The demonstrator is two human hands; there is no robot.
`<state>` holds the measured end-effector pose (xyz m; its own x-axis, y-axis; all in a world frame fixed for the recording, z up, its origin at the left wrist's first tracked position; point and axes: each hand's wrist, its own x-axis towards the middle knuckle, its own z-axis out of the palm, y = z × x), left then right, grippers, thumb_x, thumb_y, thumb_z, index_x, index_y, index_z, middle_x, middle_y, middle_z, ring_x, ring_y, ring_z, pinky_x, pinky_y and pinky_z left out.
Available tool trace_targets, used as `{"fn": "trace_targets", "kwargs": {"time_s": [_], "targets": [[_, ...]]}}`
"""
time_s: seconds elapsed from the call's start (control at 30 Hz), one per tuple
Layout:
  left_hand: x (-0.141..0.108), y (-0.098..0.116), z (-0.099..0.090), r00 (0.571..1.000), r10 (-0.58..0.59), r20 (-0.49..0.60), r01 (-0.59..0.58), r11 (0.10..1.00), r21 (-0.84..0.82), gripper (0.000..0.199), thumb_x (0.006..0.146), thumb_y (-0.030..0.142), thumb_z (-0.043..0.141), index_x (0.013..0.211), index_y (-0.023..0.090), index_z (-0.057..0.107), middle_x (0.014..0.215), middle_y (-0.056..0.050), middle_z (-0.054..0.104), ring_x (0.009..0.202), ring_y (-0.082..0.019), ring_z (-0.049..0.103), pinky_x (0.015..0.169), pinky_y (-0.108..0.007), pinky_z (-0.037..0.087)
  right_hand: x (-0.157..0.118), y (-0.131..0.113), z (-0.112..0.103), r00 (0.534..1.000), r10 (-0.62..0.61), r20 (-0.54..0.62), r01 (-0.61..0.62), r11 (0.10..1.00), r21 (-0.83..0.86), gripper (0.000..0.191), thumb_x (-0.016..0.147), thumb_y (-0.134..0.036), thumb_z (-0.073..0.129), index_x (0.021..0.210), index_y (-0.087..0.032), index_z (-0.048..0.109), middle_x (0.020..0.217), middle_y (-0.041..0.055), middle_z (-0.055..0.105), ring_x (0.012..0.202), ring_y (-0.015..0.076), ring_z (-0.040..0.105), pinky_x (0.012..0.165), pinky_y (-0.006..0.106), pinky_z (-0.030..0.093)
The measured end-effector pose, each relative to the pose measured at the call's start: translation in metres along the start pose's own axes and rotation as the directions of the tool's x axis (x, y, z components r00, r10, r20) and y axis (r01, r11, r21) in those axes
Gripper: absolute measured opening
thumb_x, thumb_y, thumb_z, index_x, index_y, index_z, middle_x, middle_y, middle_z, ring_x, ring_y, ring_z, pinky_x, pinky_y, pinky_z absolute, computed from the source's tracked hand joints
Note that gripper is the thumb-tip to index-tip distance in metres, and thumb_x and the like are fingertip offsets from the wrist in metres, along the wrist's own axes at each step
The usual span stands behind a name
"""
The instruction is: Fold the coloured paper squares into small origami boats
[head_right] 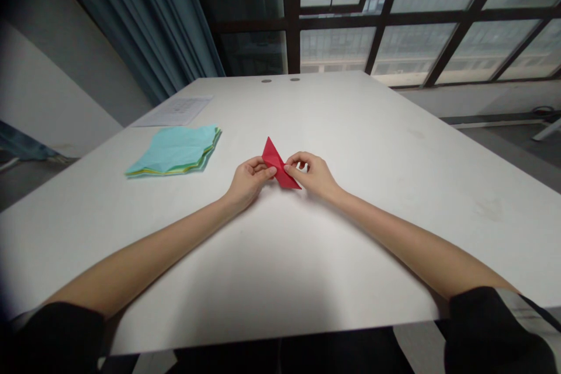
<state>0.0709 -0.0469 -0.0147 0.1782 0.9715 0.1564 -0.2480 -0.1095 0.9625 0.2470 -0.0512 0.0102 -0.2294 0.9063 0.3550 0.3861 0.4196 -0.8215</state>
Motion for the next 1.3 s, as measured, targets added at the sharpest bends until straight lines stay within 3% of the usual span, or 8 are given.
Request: {"fn": "trace_targets", "kwargs": {"time_s": [0.13,0.3,0.53,0.87,1.17,1.3], "targets": [[0.001,0.000,0.000,1.000,-0.005,-0.024,0.005,1.000,-0.002,0.032,0.061,0.029,0.076,0.085,0.013,0.063,0.083,-0.006,0.069,0.071,-0.013,0.062,0.071,-0.027,0.048,-0.002,0.002,0.002,1.000,0.027,0.007,-0.028,0.999,0.032,0.026,0.075,-0.039,0.059,0.090,-0.018,0.062,0.087,0.0043,0.065,0.073,0.0145,0.054,0.062,0.028,0.040],[0.001,0.001,0.002,1.000,-0.002,-0.028,0.002,1.000,0.002,0.028,0.061,0.027,0.076,0.082,0.013,0.063,0.081,-0.005,0.069,0.072,-0.013,0.062,0.071,-0.026,0.047,-0.002,0.003,0.003,0.990,0.081,0.118,-0.079,0.997,-0.023,0.040,0.065,-0.041,0.070,0.098,-0.019,0.064,0.091,0.0051,0.068,0.081,0.0170,0.059,0.067,0.028,0.041],[0.001,0.002,0.002,0.999,0.014,-0.039,-0.012,0.999,0.036,0.028,0.064,0.032,0.075,0.081,0.013,0.064,0.081,-0.006,0.070,0.072,-0.014,0.062,0.072,-0.027,0.046,-0.003,0.003,0.001,0.975,0.112,0.193,-0.096,0.992,-0.087,0.020,0.073,-0.038,0.062,0.076,-0.019,0.068,0.068,0.0010,0.066,0.060,0.0131,0.055,0.058,0.026,0.039],[0.005,-0.003,-0.003,0.992,0.062,-0.107,-0.042,0.982,0.182,0.026,0.063,0.038,0.074,0.065,0.014,0.064,0.063,-0.001,0.064,0.059,-0.011,0.053,0.060,-0.025,0.039,-0.001,0.012,-0.005,0.972,0.104,0.211,-0.082,0.990,-0.112,0.020,0.071,-0.035,0.063,0.082,-0.018,0.066,0.070,0.0006,0.064,0.059,0.0126,0.053,0.055,0.025,0.037],[0.001,-0.004,-0.006,0.996,0.048,-0.073,-0.034,0.983,0.178,0.025,0.064,0.038,0.074,0.070,0.014,0.068,0.064,-0.001,0.064,0.058,-0.010,0.052,0.060,-0.025,0.040,0.003,0.017,-0.009,0.958,0.086,0.275,-0.052,0.991,-0.126,0.023,0.071,-0.040,0.063,0.076,-0.018,0.065,0.063,-0.0008,0.059,0.056,0.0114,0.047,0.053,0.026,0.034],[-0.001,-0.001,-0.007,0.999,0.027,-0.020,-0.023,0.978,0.206,0.028,0.064,0.036,0.074,0.079,0.013,0.068,0.073,-0.004,0.067,0.064,-0.012,0.056,0.062,-0.025,0.042,0.006,0.016,-0.014,0.944,0.078,0.321,-0.004,0.974,-0.225,0.020,0.071,-0.038,0.063,0.074,-0.019,0.066,0.062,-0.0012,0.059,0.055,0.0119,0.048,0.053,0.025,0.033]]}}
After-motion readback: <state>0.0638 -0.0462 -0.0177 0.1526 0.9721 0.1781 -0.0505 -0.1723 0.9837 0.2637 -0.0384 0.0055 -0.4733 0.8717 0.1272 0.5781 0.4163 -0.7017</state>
